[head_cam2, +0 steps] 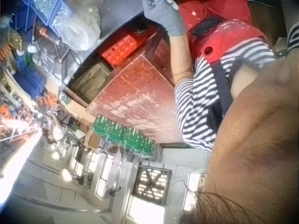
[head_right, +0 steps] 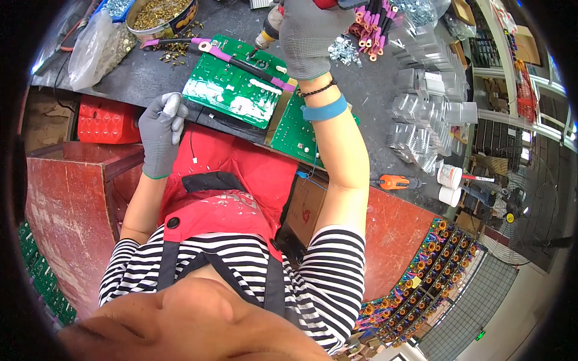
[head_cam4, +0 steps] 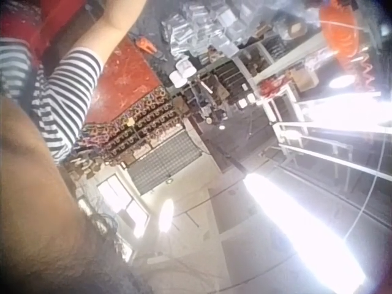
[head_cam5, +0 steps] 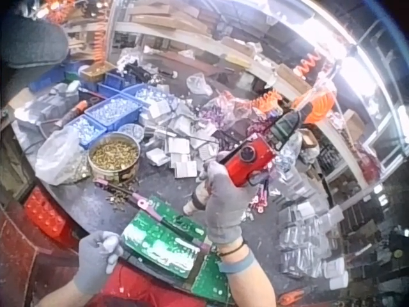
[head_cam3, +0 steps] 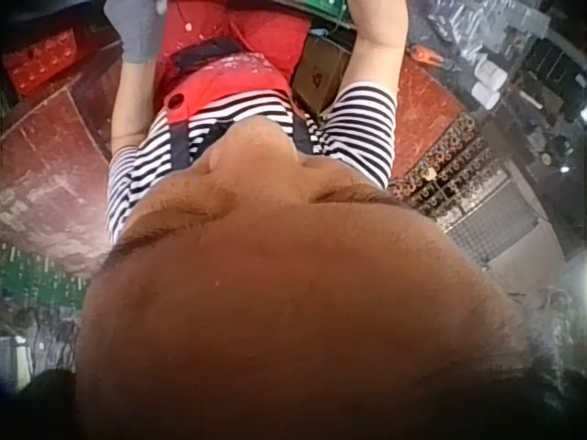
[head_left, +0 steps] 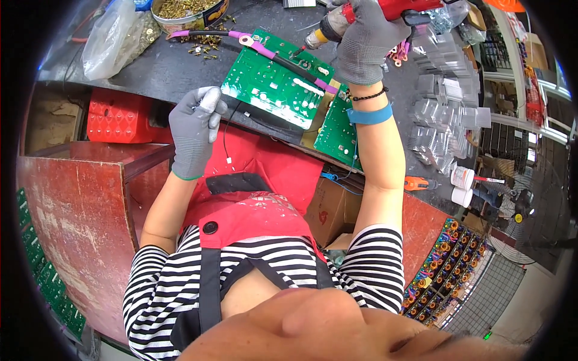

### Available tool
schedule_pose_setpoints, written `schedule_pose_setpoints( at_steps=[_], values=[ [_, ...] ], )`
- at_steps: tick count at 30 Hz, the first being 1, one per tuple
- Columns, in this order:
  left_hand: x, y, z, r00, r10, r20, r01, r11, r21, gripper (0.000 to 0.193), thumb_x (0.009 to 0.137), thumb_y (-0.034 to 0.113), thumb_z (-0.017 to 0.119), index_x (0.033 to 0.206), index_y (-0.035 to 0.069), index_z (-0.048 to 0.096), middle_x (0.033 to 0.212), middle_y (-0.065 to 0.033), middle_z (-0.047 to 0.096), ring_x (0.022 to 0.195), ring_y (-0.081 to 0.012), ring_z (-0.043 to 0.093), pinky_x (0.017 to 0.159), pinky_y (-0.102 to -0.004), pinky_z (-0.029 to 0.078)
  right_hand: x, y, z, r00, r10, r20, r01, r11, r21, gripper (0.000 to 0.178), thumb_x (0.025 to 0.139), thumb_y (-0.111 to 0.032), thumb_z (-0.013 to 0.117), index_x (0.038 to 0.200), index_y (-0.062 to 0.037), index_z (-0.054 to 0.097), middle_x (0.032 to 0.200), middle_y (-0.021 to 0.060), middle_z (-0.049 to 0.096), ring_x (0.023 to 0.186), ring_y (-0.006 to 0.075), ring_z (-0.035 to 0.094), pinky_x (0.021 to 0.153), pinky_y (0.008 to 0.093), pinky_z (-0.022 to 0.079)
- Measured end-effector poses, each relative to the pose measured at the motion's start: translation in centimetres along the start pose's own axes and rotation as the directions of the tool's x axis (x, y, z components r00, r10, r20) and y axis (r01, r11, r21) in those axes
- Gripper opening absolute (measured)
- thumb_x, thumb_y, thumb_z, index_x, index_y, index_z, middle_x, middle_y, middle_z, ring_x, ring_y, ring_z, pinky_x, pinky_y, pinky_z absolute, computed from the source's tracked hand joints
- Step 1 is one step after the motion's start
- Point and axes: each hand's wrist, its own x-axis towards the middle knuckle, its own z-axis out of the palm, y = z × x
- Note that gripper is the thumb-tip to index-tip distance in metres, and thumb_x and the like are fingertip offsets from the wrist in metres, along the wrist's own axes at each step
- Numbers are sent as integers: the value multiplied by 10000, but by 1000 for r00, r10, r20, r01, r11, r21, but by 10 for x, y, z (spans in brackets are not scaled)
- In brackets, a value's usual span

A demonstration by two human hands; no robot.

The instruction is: The person assembles electronic components and heatsinks onto printed circuit boards by securing them with screws using a power screwdriver.

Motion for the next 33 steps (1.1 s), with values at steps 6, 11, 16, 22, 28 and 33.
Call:
schedule_pose_setpoints(
  at_steps=[6, 11, 16, 22, 28, 33],
  values=[
    [5, 2, 1, 1000, -7, -26, 8, 1000, 27, 185, 944, 143, 642, 1022, -25, 649, 733, -44, 633, 492, -16, 447, 375, -172, 306, 5, 7, -7, 999, 29, 27, -27, 997, -77, 115, 833, -41, 625, 928, -3, 572, 635, 44, 561, 412, 107, 480, 366, 246, 373],
    [5, 5, 11, 996, -84, 9, 83, 992, 92, 185, 967, 138, 606, 1051, -26, 630, 746, -41, 615, 503, -16, 427, 384, -164, 291, -4, 0, 0, 989, 131, 72, -127, 990, -56, 138, 841, -34, 628, 964, -15, 567, 639, 54, 566, 420, 107, 486, 367, 252, 376],
    [8, 0, 11, 999, -49, 16, 49, 998, 25, 192, 947, 137, 638, 1037, -32, 649, 736, -38, 631, 515, -11, 452, 389, -168, 292, -6, 5, 0, 984, 145, 107, -139, 989, -57, 163, 846, -15, 626, 994, -28, 558, 644, 55, 562, 415, 111, 481, 361, 257, 369],
    [5, 4, 14, 999, -30, 32, 30, 999, -13, 166, 951, 113, 626, 1025, -35, 645, 745, -48, 634, 519, -22, 458, 402, -169, 307, -22, 16, -2, 993, 87, 78, -81, 993, -83, 244, 834, 50, 615, 1024, -91, 554, 690, 14, 555, 492, 96, 508, 430, 248, 398],
    [2, 2, 4, 998, -23, 65, 22, 1000, 9, 166, 948, 118, 632, 1020, -31, 635, 767, -64, 641, 532, -26, 462, 397, -169, 313, -18, 8, -7, 983, 82, 165, -74, 996, -57, 138, 847, 11, 623, 958, -58, 579, 644, 4, 536, 441, 93, 480, 387, 245, 369],
    [-16, -1, -9, 998, 12, 66, -12, 1000, -1, 158, 932, 95, 632, 1018, -37, 628, 810, -90, 647, 536, -32, 460, 395, -162, 324, 0, -12, -34, 990, 126, 64, -127, 992, -1, 76, 852, -74, 622, 898, -26, 586, 606, 25, 544, 404, 105, 483, 359, 246, 387]
  ],
)
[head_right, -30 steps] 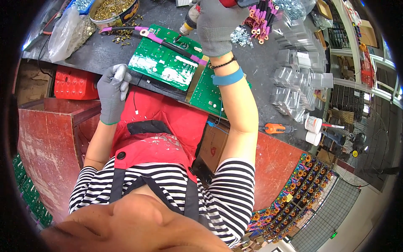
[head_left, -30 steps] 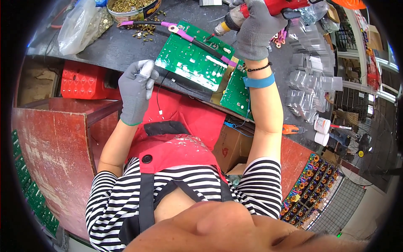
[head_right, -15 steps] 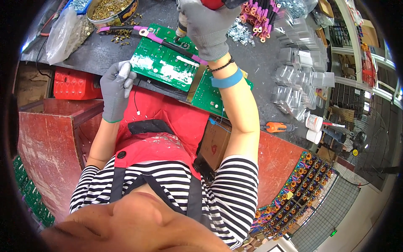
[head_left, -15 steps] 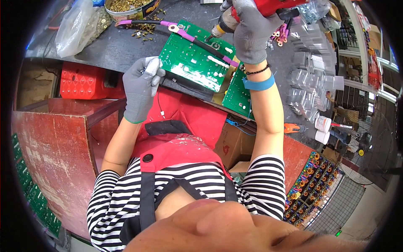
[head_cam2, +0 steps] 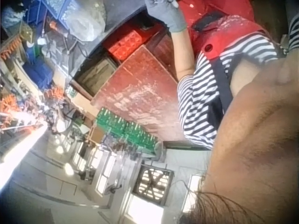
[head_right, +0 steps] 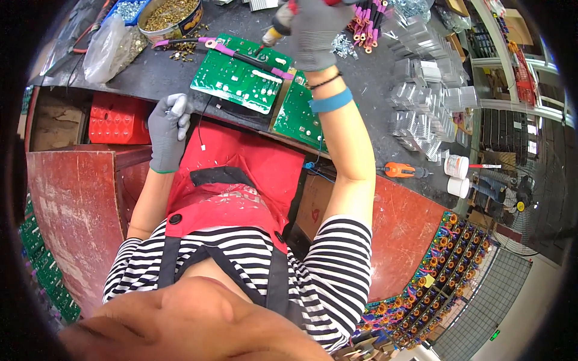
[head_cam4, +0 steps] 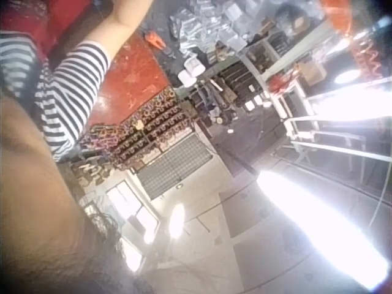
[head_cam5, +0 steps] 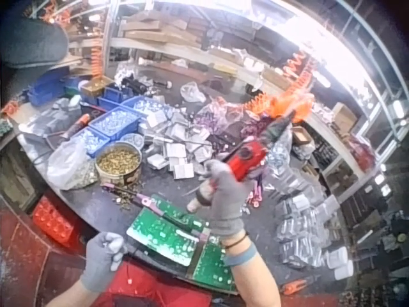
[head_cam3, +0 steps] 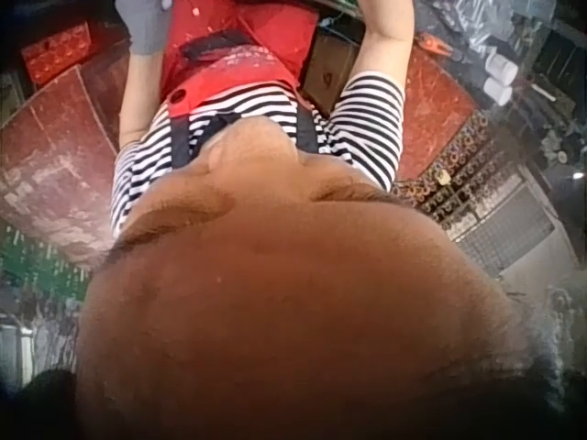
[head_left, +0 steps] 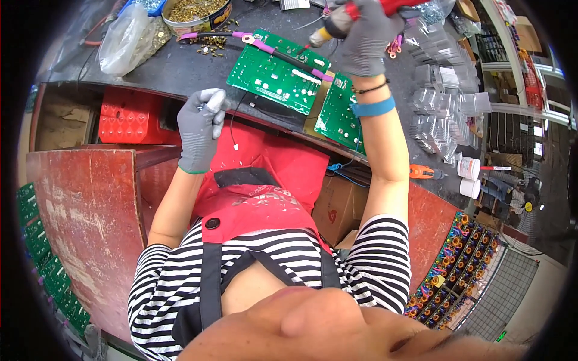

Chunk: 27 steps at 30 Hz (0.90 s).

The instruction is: The person assembles electronic components and heatsinks onto printed circuit boards by securing them with screws using a power screwdriver.

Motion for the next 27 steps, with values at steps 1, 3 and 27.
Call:
schedule_pose_setpoints(
  at_steps=[1, 3, 27],
  values=[
    [-7, -1, -1, 998, -16, 61, 19, 998, -56, 179, 923, 71, 628, 1056, -48, 621, 847, -99, 645, 564, -32, 467, 407, -159, 330, -8, -17, 3, 999, 35, 16, -36, 998, 48, 110, 839, -101, 624, 909, -24, 592, 642, 34, 571, 465, 116, 536, 411, 239, 428],
    [-24, 4, 16, 990, -102, 93, 109, 991, -78, 199, 923, 70, 626, 1077, -55, 617, 859, -99, 643, 577, -31, 469, 417, -156, 334, -28, -36, 8, 998, -57, -32, 59, 995, 85, 152, 835, -92, 598, 966, -14, 595, 761, 66, 637, 594, 154, 602, 543, 267, 495],
    [-104, -11, 111, 824, -294, 484, 360, 932, -47, 455, 1017, 449, 481, 918, 8, 540, 675, -13, 509, 474, -34, 345, 385, -188, 258, -144, -112, -18, 986, 97, -134, -88, 993, 76, 318, 790, 48, 601, 1096, -9, 535, 901, 103, 627, 740, 201, 637, 652, 324, 539]
  ],
)
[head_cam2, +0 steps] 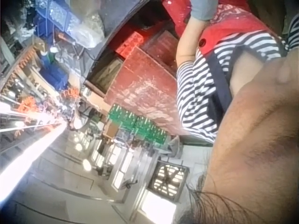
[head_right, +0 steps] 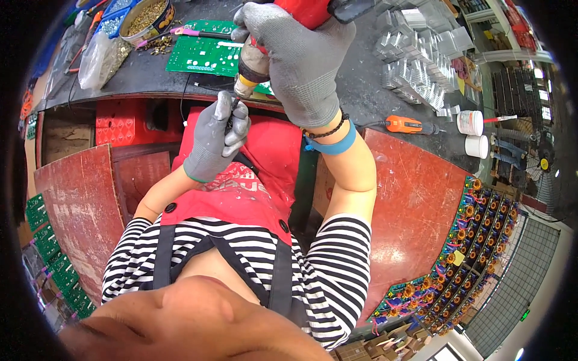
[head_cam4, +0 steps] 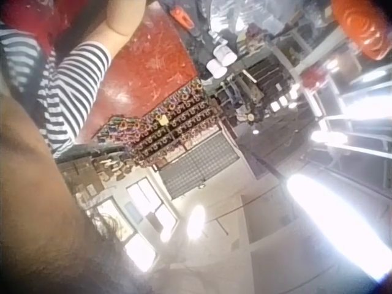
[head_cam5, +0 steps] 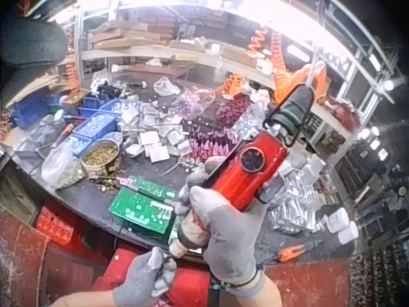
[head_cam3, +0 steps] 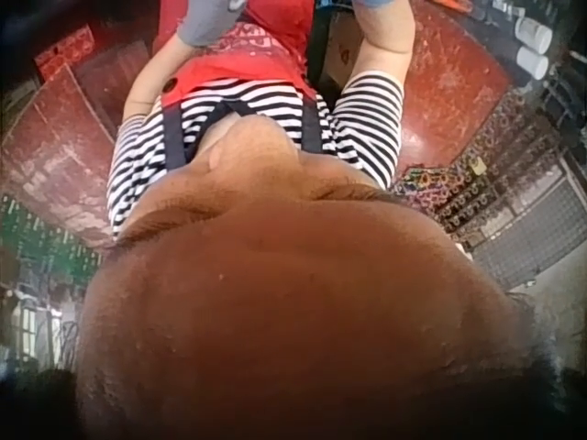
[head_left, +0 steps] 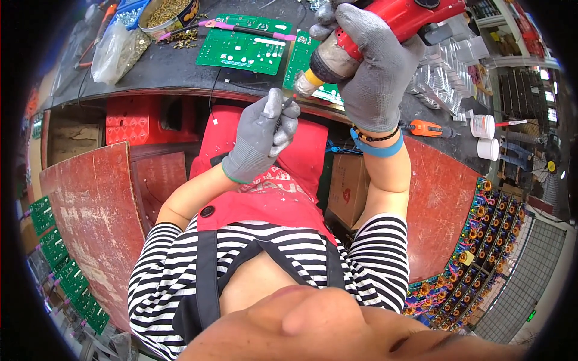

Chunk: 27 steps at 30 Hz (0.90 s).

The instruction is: The person assembles electronic components and heatsinks onto printed circuit boards by securing them with screws using a power screwdriver.

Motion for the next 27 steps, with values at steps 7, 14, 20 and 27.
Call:
schedule_pose_setpoints(
  at_steps=[7, 14, 20, 27],
  values=[
    [6, -10, 12, 1000, -6, -20, 7, 1000, 20, 543, 1021, 493, 442, 1020, -34, 570, 678, -29, 547, 471, -38, 362, 390, -193, 270, -2, 7, -9, 986, -163, 19, 161, 983, 87, 321, 785, 78, 598, 1085, -13, 531, 884, 94, 616, 687, 183, 629, 560, 294, 515],
    [11, -26, -23, 994, 43, -97, -37, 997, 62, 299, 1023, 135, 422, 1222, -69, 512, 1102, -156, 618, 764, -87, 538, 633, -173, 452, 19, -9, -27, 982, -141, -127, 124, 983, -137, 198, 804, 29, 590, 996, 16, 546, 757, 100, 593, 501, 134, 542, 405, 253, 443],
    [14, -14, -38, 987, -61, -147, 81, 988, 132, 268, 1019, 112, 466, 1212, -69, 508, 993, -165, 650, 717, -105, 595, 549, -210, 491, 52, 15, -61, 944, -233, -234, 177, 955, -237, 119, 814, -11, 617, 922, 1, 566, 639, 69, 571, 392, 107, 472, 344, 255, 385],
    [33, -6, -34, 965, -64, -256, 145, 940, 308, 254, 997, 192, 541, 1048, -44, 618, 800, -99, 660, 462, -35, 445, 361, -179, 319, 58, 27, -74, 933, -323, -161, 296, 940, -170, 169, 815, 18, 610, 970, -11, 549, 666, 74, 569, 404, 97, 469, 355, 241, 369]
  ],
)
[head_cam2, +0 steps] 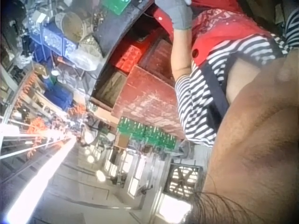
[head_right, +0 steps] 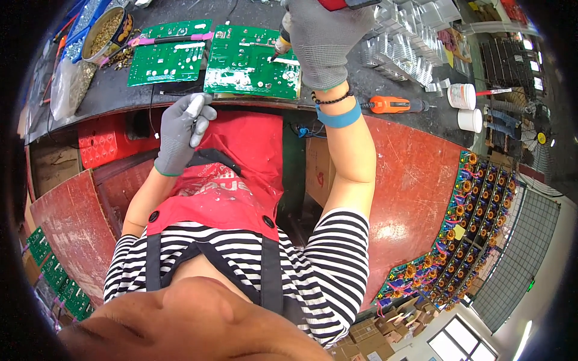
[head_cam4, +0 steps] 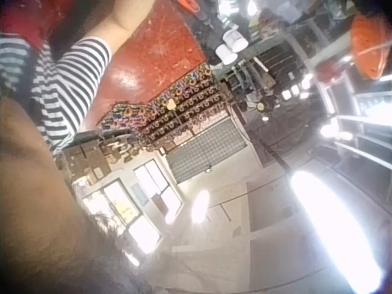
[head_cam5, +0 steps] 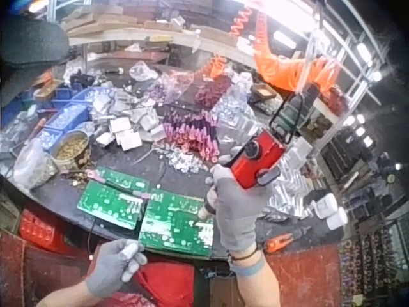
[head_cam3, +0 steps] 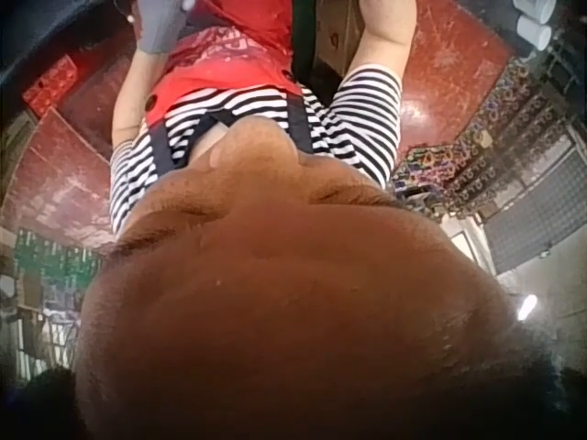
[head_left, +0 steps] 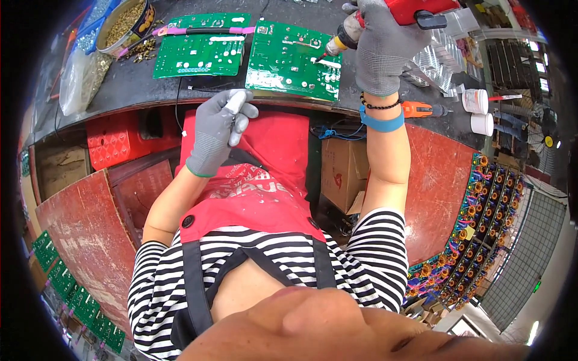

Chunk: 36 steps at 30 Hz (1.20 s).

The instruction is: The person assembles electronic components and heatsinks onto printed circuit boards by securing them with screws using a power screwdriver.

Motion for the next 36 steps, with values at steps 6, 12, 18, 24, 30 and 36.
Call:
schedule_pose_setpoints(
  at_steps=[6, 12, 18, 24, 30, 36],
  values=[
    [6, 8, 11, 998, 57, 13, -56, 997, -53, 257, 999, 197, 544, 1044, -46, 614, 767, -98, 662, 449, -33, 438, 366, -177, 313, -8, -11, 10, 993, 116, -27, -118, 987, -106, 200, 816, 27, 608, 996, -27, 539, 707, 70, 579, 440, 94, 491, 373, 235, 389],
    [10, 8, 11, 997, 67, 23, -68, 998, 20, 248, 998, 170, 533, 1029, -60, 621, 763, -105, 664, 458, -37, 452, 371, -182, 327, -6, 15, 5, 996, -42, -83, 38, 998, -54, 302, 788, 81, 608, 1041, -59, 520, 785, 50, 592, 520, 101, 546, 409, 230, 417],
    [8, 8, 11, 996, 85, 7, -85, 996, 25, 259, 1015, 185, 516, 1042, -57, 605, 792, -87, 659, 461, -29, 414, 387, -173, 305, -7, 26, -6, 1000, -9, -16, 8, 998, -69, 318, 794, 90, 588, 1060, -63, 504, 812, 65, 593, 554, 102, 554, 419, 231, 423],
    [7, -1, -6, 996, 66, 52, -68, 997, 29, 377, 1044, 281, 461, 1092, -65, 603, 803, -86, 647, 479, -28, 409, 401, -178, 311, -4, -3, -1, 1000, -15, 12, 14, 998, 64, 270, 832, 32, 567, 1087, -39, 513, 832, 86, 597, 614, 140, 576, 434, 237, 431],
    [-14, -13, -15, 993, 7, 118, -15, 998, 68, 512, 1056, 393, 399, 1160, -60, 613, 821, -49, 605, 527, -17, 393, 442, -172, 311, -12, -26, 8, 985, -37, 171, 24, 996, 80, 255, 809, -58, 581, 1052, 15, 550, 864, 106, 629, 693, 187, 614, 627, 303, 520],
    [-16, -51, -37, 945, -287, 155, 282, 958, 52, 240, 947, 89, 529, 1144, -40, 574, 837, -25, 562, 635, -41, 458, 487, -188, 348, -42, -40, 29, 970, 148, 191, -155, 988, 25, 332, 784, -60, 600, 1102, 28, 555, 870, 128, 636, 705, 213, 626, 629, 312, 534]
  ],
)
